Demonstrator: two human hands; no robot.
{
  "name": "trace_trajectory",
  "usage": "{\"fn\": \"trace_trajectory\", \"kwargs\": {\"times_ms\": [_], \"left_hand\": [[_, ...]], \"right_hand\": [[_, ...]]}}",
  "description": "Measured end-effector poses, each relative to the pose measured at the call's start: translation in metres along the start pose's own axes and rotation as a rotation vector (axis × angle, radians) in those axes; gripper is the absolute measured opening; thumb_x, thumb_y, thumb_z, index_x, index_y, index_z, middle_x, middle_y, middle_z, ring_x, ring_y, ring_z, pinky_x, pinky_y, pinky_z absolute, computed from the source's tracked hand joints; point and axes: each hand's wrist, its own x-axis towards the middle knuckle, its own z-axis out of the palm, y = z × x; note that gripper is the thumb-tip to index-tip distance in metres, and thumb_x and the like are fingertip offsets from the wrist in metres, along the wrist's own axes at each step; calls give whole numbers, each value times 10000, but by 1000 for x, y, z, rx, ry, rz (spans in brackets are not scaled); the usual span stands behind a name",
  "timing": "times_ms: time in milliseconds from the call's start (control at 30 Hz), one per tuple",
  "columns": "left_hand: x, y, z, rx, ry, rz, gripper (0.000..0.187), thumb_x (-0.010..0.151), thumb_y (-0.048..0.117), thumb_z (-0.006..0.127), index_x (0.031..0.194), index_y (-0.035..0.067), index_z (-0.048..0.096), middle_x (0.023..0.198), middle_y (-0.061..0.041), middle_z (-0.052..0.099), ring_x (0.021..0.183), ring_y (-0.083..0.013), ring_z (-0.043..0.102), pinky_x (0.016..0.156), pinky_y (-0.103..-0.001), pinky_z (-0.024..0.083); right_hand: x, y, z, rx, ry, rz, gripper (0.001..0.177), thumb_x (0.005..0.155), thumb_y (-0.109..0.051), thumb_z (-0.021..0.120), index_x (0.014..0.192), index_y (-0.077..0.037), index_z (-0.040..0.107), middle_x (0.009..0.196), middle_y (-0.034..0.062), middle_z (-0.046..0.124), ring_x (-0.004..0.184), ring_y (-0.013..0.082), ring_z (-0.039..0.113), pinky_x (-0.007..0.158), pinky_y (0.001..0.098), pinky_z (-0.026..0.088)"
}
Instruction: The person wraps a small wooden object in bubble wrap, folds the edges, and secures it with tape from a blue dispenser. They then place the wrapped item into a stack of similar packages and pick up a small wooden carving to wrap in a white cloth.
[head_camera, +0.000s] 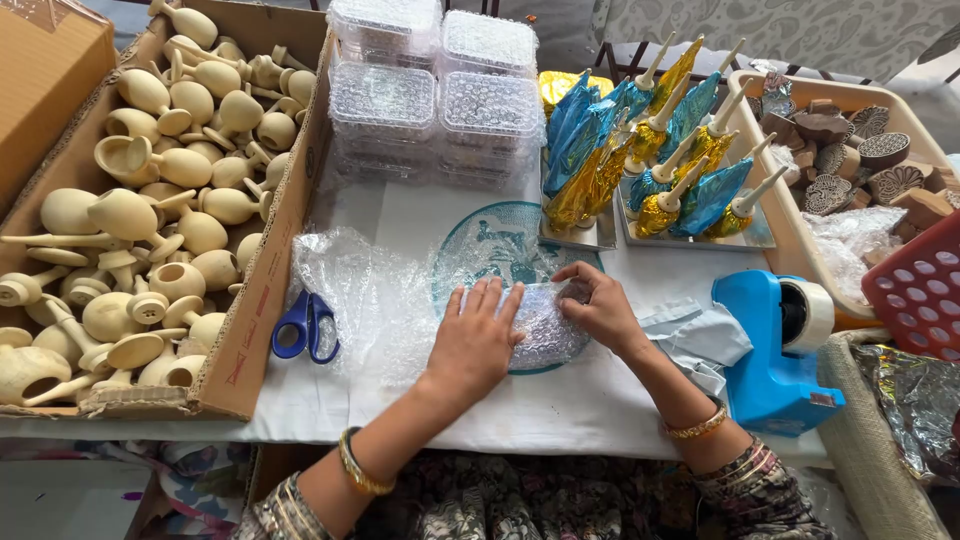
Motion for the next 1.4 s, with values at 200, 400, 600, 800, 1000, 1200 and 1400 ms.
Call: {"fn": "trace_trajectory", "kwargs": {"times_ms": [200,400,600,800,1000,1200,1400], "left_hand": [[27,-15,-6,-289,-515,-265,662,952,448,591,1445,25,462,1223,-119,543,1156,-265,494,1025,-441,400],[19,-25,13,-330,-398,-270,316,1020,352,537,1172,85,614,1142,-86,549,1123,-245,497,990,-432,375],[21,-30,15,-347,-397,-276,260,969,317,597,1097,96,642,1090,-56,570,1099,-221,520,952,-432,379],[26,-30,20,-407,-362,-335,192,944,303,656,969,117,697,978,-31,581,1000,-205,546,927,-416,399],[27,-29,17,-428,-334,-363,177,966,292,643,916,134,703,938,-4,577,945,-194,537,932,-409,400],[26,-29,15,-398,-341,-350,199,983,312,595,932,151,700,935,-13,573,961,-186,541,938,-411,365],[24,-30,5,-428,-396,-323,323,997,425,548,1072,151,704,1061,-13,605,1090,-180,527,1009,-452,310]], "right_hand": [[-19,-54,8,-632,233,-555,396,744,-16,658,1132,-77,718,1082,103,752,1055,295,679,947,405,532],[17,-45,11,-562,-173,-367,391,830,-341,834,1140,-110,769,1083,58,753,1047,272,674,915,407,520],[21,-36,22,-506,-219,-258,457,707,-375,902,1009,-57,774,923,69,656,882,230,659,766,388,526],[21,-33,28,-408,-206,-179,370,757,-346,875,874,-28,727,881,37,653,848,192,650,737,355,522],[22,-25,30,-431,-203,-120,321,813,-335,818,885,-36,727,887,41,649,826,197,657,744,357,532],[17,-46,15,-461,-314,-266,562,644,-394,933,1023,-37,723,976,82,660,944,245,654,794,384,533],[18,-39,21,-522,-292,-100,505,663,-373,927,969,-36,709,961,86,673,921,245,674,796,390,552]]}}
